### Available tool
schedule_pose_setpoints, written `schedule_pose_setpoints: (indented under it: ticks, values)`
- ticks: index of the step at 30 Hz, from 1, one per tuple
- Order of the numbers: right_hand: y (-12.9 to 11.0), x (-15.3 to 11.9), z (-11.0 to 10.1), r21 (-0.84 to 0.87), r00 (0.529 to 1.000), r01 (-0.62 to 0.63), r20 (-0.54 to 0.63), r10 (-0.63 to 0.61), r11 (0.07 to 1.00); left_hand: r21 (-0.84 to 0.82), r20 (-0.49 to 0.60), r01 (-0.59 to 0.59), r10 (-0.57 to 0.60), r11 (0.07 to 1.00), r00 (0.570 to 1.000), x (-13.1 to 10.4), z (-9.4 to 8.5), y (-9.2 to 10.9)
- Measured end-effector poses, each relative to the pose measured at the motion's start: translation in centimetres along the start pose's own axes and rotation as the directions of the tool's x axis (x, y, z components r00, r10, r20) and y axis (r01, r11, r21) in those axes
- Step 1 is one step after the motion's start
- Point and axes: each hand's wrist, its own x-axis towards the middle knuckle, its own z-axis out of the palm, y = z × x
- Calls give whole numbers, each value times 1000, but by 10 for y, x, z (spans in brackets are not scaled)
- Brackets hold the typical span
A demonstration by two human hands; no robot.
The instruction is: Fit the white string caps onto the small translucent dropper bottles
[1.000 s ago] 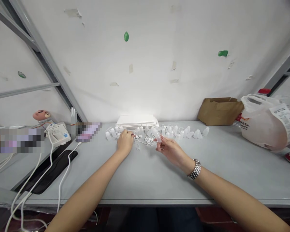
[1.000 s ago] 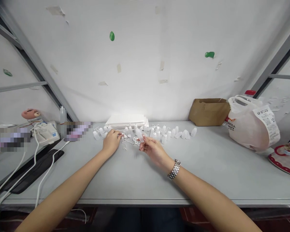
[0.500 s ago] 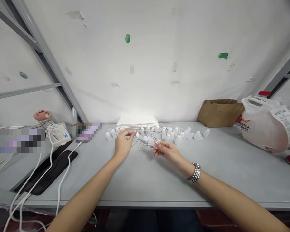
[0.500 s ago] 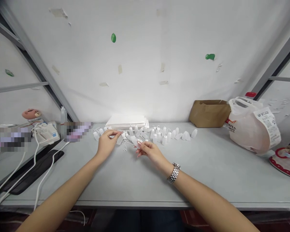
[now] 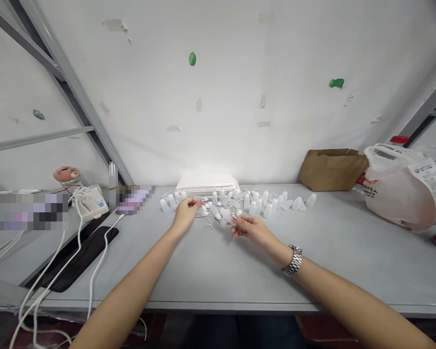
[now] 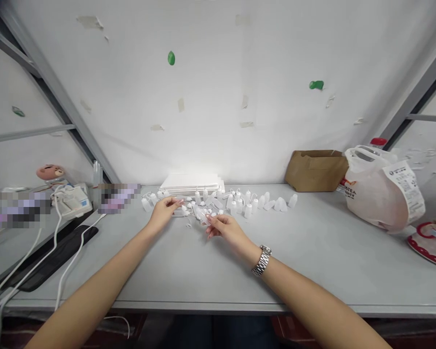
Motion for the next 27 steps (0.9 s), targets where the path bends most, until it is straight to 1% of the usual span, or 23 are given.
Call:
schedule_pose_setpoints:
  ticks: [3,4,5,6,7,8,9,10,11,12,13,14,15,18,20,23,27]
  values:
    - [1,0,0,-11,1000,-8,3,8,1000,79,-52,-90,94,993,994,-2,0,3]
    - [1,0,0,-13,1000,-10,3,10,1000,81,-59,-111,116,990,991,-3,0,5]
    - [1,0,0,-13,1000,-10,4,10,1000,47,-57,-115,117,992,991,-5,1,7]
    - [2,0,0,-14,1000,-8,6,8,1000,-35,-39,-90,89,995,995,-7,2,10]
    - [2,1,0,-14,1000,-3,8,4,1000,-165,-5,-35,35,986,999,-9,3,12]
    - [2,1,0,-15,1000,3,11,-3,1000,-316,51,41,-27,948,998,-12,4,15]
    - [2,1,1,-17,1000,10,15,-10,1000,-456,127,137,-87,879,988,-14,5,19]
    - [2,0,1,-22,1000,16,22,-15,1000,-562,208,237,-142,793,968,-18,7,22]
    - [1,0,2,-30,999,20,27,-19,999,-627,277,321,-182,710,944,-22,9,25]
    - [1,0,3,-41,999,23,31,-22,999,-663,316,373,-209,649,925,-26,11,28]
    - [1,0,3,-52,999,26,31,-24,998,-690,337,394,-211,607,917,-30,13,31]
    - [1,-1,4,-64,999,28,27,-26,998,-709,341,389,-197,588,919,-34,15,33]
    - [1,-1,5,-73,999,32,20,-31,997,-720,330,367,-175,589,928,-38,17,36]
    - [1,-1,6,-81,999,41,2,-41,996,-721,269,269,-101,639,958,-47,21,42]
    - [1,-1,6,-79,999,47,-12,-48,996,-716,236,222,-70,662,969,-50,23,44]
    - [-1,-3,8,-104,996,66,-46,-71,992,-707,226,216,-74,673,971,-51,23,44]
    - [-4,-6,11,-186,989,97,-91,-115,978,-677,221,210,-77,705,972,-52,22,45]
